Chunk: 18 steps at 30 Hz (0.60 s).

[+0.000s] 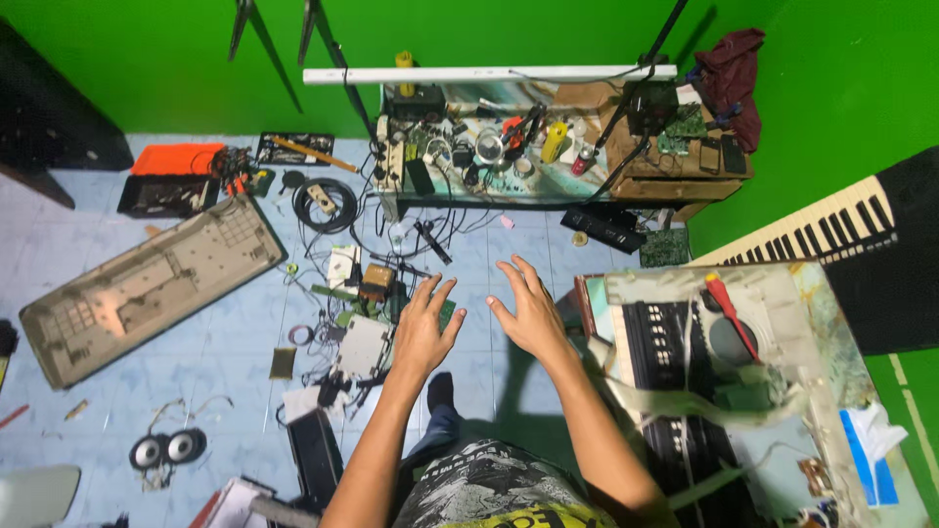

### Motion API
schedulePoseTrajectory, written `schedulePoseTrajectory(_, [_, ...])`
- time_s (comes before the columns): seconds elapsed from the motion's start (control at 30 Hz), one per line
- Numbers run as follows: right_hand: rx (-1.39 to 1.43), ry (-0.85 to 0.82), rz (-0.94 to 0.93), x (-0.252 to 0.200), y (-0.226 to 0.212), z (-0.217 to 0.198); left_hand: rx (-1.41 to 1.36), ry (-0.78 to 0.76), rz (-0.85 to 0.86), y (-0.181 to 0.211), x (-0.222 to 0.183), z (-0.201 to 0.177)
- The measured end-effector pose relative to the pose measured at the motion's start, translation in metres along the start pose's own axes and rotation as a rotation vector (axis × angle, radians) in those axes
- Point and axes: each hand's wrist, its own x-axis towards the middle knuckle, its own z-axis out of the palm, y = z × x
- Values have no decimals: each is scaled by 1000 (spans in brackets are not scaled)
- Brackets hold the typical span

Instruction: The person unscrews components from an electronic keyboard using a screwdriver and removes internal parts by hand and with pliers.

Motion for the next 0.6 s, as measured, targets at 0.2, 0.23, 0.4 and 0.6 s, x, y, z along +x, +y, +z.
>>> schedulePoseTrajectory(0.2, [-31,54,-2,90,3,13,29,-11,109,-38,92,-19])
schedulePoseTrajectory(0.23, [-31,58,19,103,5,14,36,-19,104,-44,108,-21])
schedulePoseTrajectory(0.4, [-22,73,87,147,23,13,14,-48,104,-62,172,-13])
schedulePoseTrajectory(0.6, [-38,137,125,200,64,8,-1,-68,157,-67,248,28])
